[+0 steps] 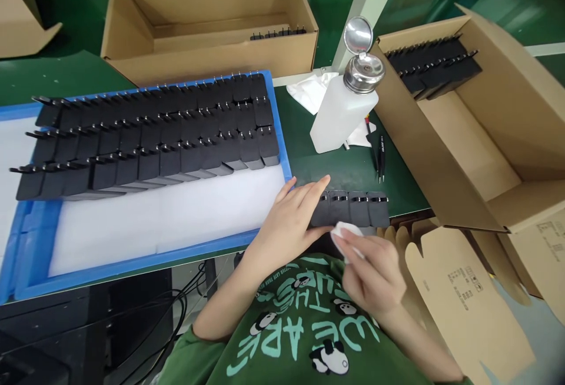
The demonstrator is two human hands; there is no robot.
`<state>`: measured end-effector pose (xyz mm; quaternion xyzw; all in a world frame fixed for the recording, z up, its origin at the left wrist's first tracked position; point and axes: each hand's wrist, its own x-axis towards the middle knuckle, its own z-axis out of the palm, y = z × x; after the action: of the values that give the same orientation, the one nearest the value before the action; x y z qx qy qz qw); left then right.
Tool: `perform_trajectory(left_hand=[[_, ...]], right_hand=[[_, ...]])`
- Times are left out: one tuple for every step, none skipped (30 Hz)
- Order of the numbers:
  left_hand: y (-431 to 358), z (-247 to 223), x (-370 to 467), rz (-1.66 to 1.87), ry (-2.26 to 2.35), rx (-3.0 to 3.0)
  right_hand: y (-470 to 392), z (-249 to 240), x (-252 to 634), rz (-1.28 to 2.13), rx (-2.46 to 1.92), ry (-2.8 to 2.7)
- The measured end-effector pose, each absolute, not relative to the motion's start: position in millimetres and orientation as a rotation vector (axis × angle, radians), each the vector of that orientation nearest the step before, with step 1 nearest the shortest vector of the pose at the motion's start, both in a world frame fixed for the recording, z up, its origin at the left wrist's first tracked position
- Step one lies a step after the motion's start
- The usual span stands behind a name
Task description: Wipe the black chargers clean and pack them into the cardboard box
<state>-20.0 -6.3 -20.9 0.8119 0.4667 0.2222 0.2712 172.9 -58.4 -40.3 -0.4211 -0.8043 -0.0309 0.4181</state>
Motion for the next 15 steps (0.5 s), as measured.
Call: perform_trajectory(left_hand=[[-6.1, -21.2, -20.2, 0.605, 1.258, 2.188], [-6.0, -21.4, -20.3, 0.609, 1.257, 2.189], [-5.9, -21.6, -20.3, 0.607, 1.255, 2.19], [-5.9, -21.7, -20.3, 0.603, 1.252, 2.19], [-5.9, -21.8, -20.3, 0.598, 1.25, 2.187], [-6.0, -21.9, -20.1, 0.597, 1.249, 2.183], [-6.1, -22.0, -19.9, 0.597, 1.246, 2.179], [-6.2, -22.0, -19.6, 0.601, 1.246, 2.176], [-6.1, -22.0, -19.3, 0.61, 1.246, 2.175], [-6.0, -21.9, -18.8, 0.621, 1.244, 2.177], [-5.8, -21.8, -18.3, 0.632, 1.245, 2.179], [-5.6, -21.6, -17.9, 0.638, 1.245, 2.178], [-5.3, -21.3, -17.4, 0.639, 1.245, 2.175], [-5.1, -21.0, -17.1, 0.637, 1.247, 2.168], [-4.9, -20.7, -16.9, 0.629, 1.248, 2.161]], right_hand=[[-58.3, -40.5, 172.9, -0.091, -1.069, -1.988], [-58.3, -40.7, 172.7, -0.103, -1.083, -1.964], [-58.5, -40.7, 172.0, -0.104, -1.087, -1.958], [-58.8, -40.2, 171.0, -0.089, -1.08, -1.971], [-58.9, -39.2, 169.8, -0.06, -1.058, -2.002], [-58.6, -37.5, 168.8, -0.024, -1.031, -2.037], [-57.6, -35.3, 168.2, 0.003, -1.009, -2.061], [-55.7, -32.9, 168.2, 0.017, -1.001, -2.065], [-52.9, -30.6, 168.8, 0.02, -1.011, -2.058], [-49.3, -28.8, 169.8, 0.016, -1.033, -2.05], [-45.5, -27.6, 171.0, 0.012, -1.06, -2.048], [-41.9, -27.0, 172.0, 0.01, -1.084, -2.055], [-39.2, -26.8, 172.9, 0.014, -1.099, -2.073], [-37.7, -26.7, 173.7, 0.022, -1.104, -2.095], [-37.7, -26.2, 174.5, 0.036, -1.097, -2.116]])
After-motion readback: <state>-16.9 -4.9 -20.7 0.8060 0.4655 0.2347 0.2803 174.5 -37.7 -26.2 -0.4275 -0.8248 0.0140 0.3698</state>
